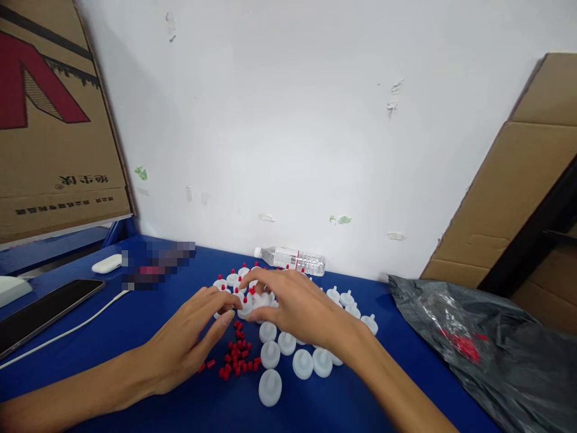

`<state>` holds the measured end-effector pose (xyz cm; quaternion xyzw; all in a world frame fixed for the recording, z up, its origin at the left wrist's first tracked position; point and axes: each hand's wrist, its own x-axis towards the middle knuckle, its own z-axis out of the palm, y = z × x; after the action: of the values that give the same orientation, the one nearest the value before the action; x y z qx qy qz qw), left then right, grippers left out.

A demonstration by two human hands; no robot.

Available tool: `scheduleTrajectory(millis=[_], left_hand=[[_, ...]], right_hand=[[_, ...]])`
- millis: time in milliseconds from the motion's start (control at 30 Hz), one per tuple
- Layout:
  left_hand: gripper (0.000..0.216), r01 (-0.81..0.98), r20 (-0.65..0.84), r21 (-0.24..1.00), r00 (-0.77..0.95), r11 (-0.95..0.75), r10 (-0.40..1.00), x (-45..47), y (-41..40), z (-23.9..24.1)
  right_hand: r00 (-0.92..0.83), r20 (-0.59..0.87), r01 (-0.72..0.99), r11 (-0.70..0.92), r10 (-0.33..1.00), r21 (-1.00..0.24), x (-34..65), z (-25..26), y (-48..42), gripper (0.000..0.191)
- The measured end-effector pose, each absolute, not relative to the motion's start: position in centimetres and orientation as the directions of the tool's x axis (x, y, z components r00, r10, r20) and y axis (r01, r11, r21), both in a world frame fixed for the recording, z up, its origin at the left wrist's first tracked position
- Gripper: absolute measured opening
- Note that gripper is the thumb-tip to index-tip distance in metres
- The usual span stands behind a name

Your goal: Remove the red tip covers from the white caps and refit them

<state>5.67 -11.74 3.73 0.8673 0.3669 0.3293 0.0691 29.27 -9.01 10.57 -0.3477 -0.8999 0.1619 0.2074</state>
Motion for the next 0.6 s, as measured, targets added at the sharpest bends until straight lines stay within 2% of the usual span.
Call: scheduleTrajectory(millis=[100,167,267,367,433,500,567,600], left_hand=[[0.018,0.596,0.494,0.364,0.528,-0.716,0.691,5.7,-11.6,3.4],[0.022,0.582,0.491,0.358,0.547,-0.730,0.678,5.8,-11.6,3.4],[0.030,0.533,0.479,0.391,0.578,-0.750,0.660,5.9,-11.7,3.4],[0.038,0.452,0.415,0.556,0.577,-0.698,0.704,6.0,-11.8,3.5],[0.046,0.393,0.342,0.717,0.522,-0.576,0.782,6.0,-11.6,3.5],[0.053,0.349,0.274,0.821,0.452,-0.451,0.849,6.0,-11.2,3.5],[0.053,0.346,0.266,0.843,0.396,-0.411,0.879,5.8,-10.8,3.7],[0.052,0.365,0.286,0.828,0.380,-0.426,0.880,5.8,-10.7,3.9]], right_hand=[[-0.713,0.171,0.523,0.678,0.680,-0.517,28.2,11.0,-10.6,0.060],[-0.721,0.143,0.522,0.668,0.678,-0.530,27.8,11.1,-11.2,0.065],[-0.728,0.137,0.532,0.679,0.672,-0.506,27.6,11.1,-11.4,0.057],[-0.762,0.161,0.498,0.725,0.628,-0.476,27.5,10.8,-11.2,0.048],[-0.772,0.195,0.507,0.772,0.605,-0.384,27.5,10.6,-10.9,0.047],[-0.768,0.242,0.557,0.805,0.593,-0.204,27.8,10.4,-10.3,0.041],[-0.750,0.285,0.608,0.792,0.597,-0.058,28.5,10.4,-9.5,0.031],[-0.733,0.299,0.634,0.773,0.611,-0.028,29.0,10.4,-8.9,0.025]])
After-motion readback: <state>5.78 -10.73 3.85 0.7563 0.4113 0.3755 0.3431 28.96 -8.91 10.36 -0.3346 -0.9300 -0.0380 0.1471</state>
